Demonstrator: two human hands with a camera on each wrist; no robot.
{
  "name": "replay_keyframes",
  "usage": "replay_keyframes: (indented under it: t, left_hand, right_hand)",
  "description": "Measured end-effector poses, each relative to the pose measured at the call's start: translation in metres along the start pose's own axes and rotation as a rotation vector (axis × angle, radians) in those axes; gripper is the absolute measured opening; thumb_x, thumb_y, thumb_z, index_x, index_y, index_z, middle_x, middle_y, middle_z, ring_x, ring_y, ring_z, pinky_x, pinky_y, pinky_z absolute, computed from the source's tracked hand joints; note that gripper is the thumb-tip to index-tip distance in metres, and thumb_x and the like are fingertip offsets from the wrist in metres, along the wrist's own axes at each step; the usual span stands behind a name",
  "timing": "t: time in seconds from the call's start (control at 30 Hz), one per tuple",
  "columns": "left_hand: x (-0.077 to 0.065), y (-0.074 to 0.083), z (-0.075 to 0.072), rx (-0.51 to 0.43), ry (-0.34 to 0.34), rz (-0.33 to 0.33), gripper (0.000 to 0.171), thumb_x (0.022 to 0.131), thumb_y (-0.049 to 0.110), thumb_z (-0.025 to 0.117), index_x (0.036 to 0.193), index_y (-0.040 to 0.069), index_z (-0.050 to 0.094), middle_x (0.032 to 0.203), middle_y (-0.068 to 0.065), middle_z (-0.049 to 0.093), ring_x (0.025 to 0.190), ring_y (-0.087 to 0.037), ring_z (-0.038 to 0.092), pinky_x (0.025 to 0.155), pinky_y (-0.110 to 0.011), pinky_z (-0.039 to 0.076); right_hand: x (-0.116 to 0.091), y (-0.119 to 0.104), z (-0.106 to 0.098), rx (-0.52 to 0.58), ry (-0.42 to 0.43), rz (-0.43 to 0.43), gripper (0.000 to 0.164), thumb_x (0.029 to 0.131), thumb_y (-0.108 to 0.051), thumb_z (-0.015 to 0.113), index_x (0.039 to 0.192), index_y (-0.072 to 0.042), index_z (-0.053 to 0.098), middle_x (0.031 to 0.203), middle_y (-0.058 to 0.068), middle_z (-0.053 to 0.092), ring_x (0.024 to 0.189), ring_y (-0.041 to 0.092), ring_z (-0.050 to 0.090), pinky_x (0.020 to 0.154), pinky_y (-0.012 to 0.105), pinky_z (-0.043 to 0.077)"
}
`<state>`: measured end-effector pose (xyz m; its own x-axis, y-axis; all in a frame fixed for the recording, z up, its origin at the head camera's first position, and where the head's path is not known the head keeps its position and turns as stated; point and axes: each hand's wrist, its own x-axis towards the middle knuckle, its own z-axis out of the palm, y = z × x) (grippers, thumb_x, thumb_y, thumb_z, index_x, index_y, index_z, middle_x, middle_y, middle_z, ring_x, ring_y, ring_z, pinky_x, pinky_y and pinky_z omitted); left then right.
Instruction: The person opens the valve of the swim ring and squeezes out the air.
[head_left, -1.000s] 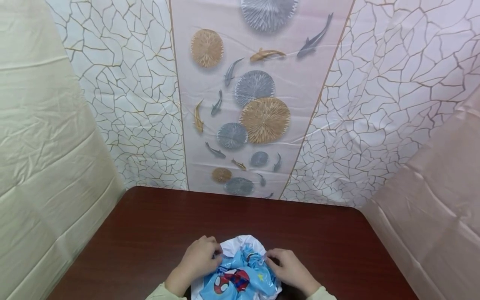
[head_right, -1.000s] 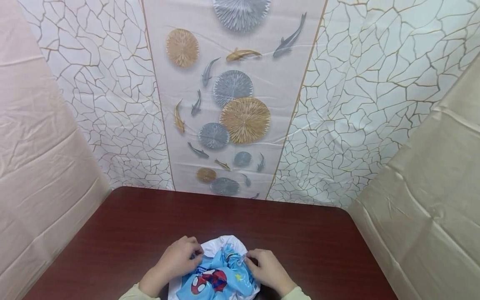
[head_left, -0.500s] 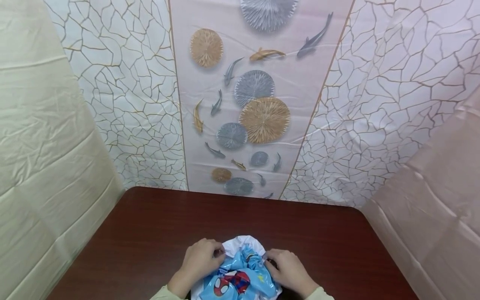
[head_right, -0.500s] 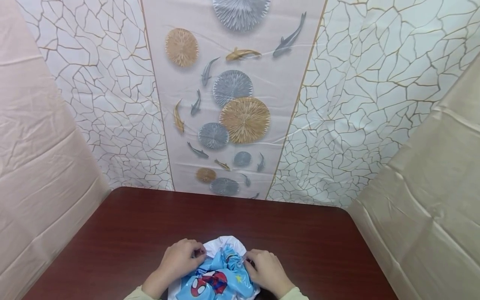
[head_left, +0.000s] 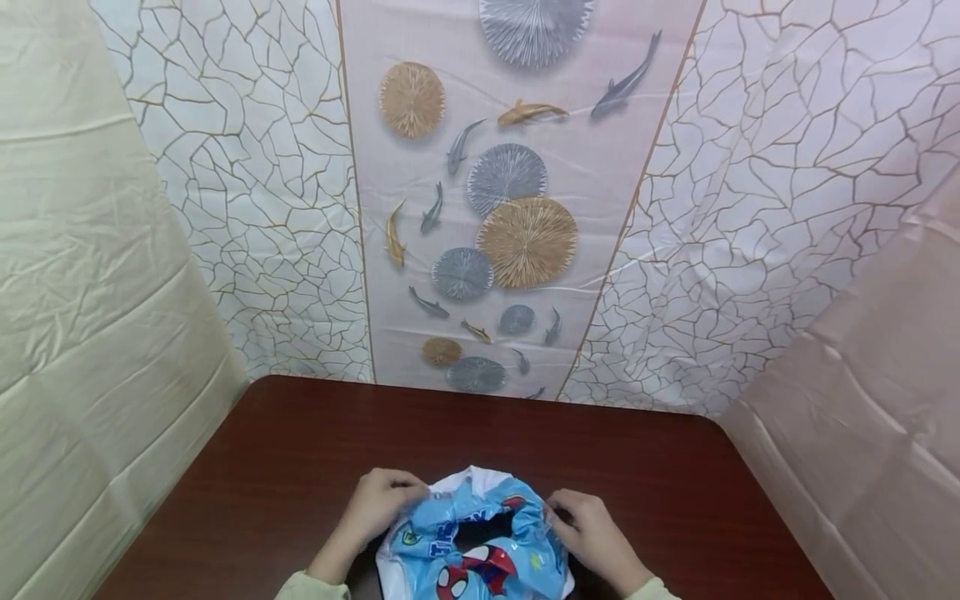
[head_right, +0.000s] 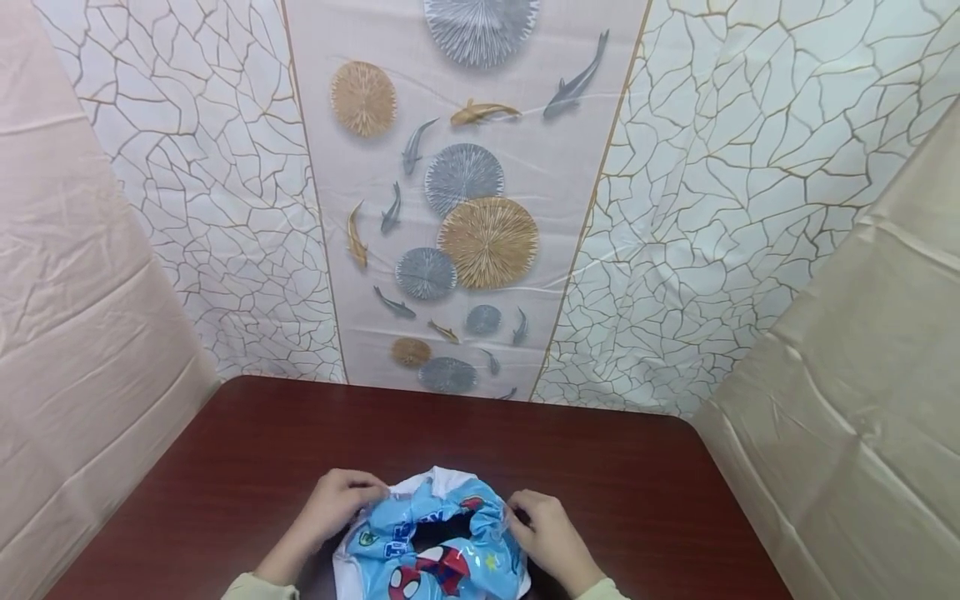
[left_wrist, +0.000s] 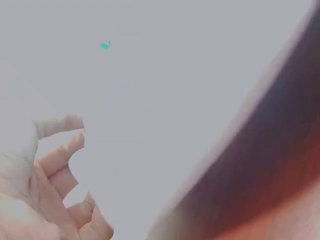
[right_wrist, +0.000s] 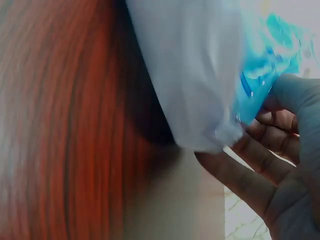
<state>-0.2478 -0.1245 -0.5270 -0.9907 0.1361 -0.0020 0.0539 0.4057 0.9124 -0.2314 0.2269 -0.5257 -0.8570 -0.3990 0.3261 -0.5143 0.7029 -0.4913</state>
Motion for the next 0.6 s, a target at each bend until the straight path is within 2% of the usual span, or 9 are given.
replay_keyframes:
  t: [0.07,0.13,0.2,0.27,0.37,0.43,0.53,0.6]
  left_hand:
    - [0.001,-0.003,-0.009,-0.141,0.022,-0.084,0.018,0.087,0.031,0.076,0.090,0.013,0.081,0.084,-0.001,0.073,0.076,-0.015,0.064,0.065,-0.035,0.055]
    - [0.001,-0.005,-0.016,-0.251,0.034,-0.139,0.022,0.089,0.028,0.074,0.093,0.007,0.079,0.088,-0.005,0.073,0.079,-0.018,0.066,0.067,-0.037,0.057]
    - [0.001,-0.008,-0.021,-0.316,0.030,-0.165,0.025,0.091,0.026,0.071,0.096,0.003,0.077,0.095,-0.006,0.073,0.087,-0.019,0.067,0.075,-0.040,0.058]
    - [0.001,-0.010,-0.023,-0.342,0.003,-0.159,0.026,0.094,0.024,0.068,0.099,-0.001,0.075,0.100,-0.008,0.072,0.093,-0.020,0.067,0.079,-0.042,0.058]
    - [0.000,-0.010,-0.022,-0.276,-0.055,-0.108,0.023,0.097,0.024,0.065,0.100,0.002,0.072,0.102,-0.008,0.068,0.093,-0.020,0.065,0.078,-0.043,0.058]
    - [0.001,-0.007,-0.019,-0.163,-0.061,-0.027,0.021,0.098,0.029,0.064,0.101,0.009,0.071,0.102,-0.004,0.068,0.094,-0.019,0.064,0.079,-0.041,0.056]
    - [0.003,0.002,-0.013,0.041,-0.007,0.096,0.020,0.098,0.040,0.064,0.102,0.022,0.073,0.103,0.004,0.070,0.096,-0.018,0.063,0.081,-0.041,0.053]
    - [0.003,0.008,-0.009,0.128,0.030,0.154,0.018,0.097,0.042,0.065,0.101,0.026,0.074,0.102,0.008,0.071,0.096,-0.016,0.063,0.081,-0.040,0.051]
  right_hand:
    - [-0.004,0.004,-0.004,0.029,0.020,0.030,0.019,0.089,-0.006,0.072,0.084,-0.023,0.068,0.080,-0.014,0.063,0.066,-0.001,0.053,0.058,0.022,0.049]
    - [-0.008,0.008,-0.009,0.086,0.021,0.071,0.020,0.090,-0.006,0.071,0.082,-0.023,0.066,0.077,-0.013,0.063,0.064,0.000,0.054,0.056,0.023,0.048]
    - [-0.011,0.013,-0.013,0.175,-0.009,0.108,0.018,0.093,-0.007,0.068,0.082,-0.021,0.066,0.077,-0.010,0.064,0.064,0.001,0.058,0.056,0.024,0.051]
    - [-0.012,0.016,-0.015,0.288,-0.069,0.142,0.015,0.095,-0.007,0.065,0.083,-0.017,0.066,0.079,-0.005,0.066,0.067,0.006,0.063,0.057,0.028,0.055]
    - [-0.012,0.018,-0.017,0.412,-0.161,0.192,0.011,0.098,-0.010,0.062,0.089,-0.010,0.067,0.083,0.004,0.068,0.069,0.014,0.068,0.058,0.034,0.059]
    - [-0.008,0.016,-0.017,0.437,-0.184,0.222,0.010,0.100,-0.015,0.062,0.095,-0.009,0.067,0.084,0.007,0.067,0.068,0.017,0.068,0.058,0.036,0.059]
    - [0.002,0.012,-0.017,0.405,-0.185,0.220,0.016,0.101,-0.026,0.063,0.102,-0.011,0.068,0.086,0.004,0.067,0.066,0.017,0.066,0.059,0.035,0.058]
    - [0.009,0.008,-0.017,0.374,-0.206,0.198,0.017,0.101,-0.029,0.063,0.103,-0.014,0.070,0.088,0.001,0.068,0.065,0.016,0.065,0.058,0.035,0.057]
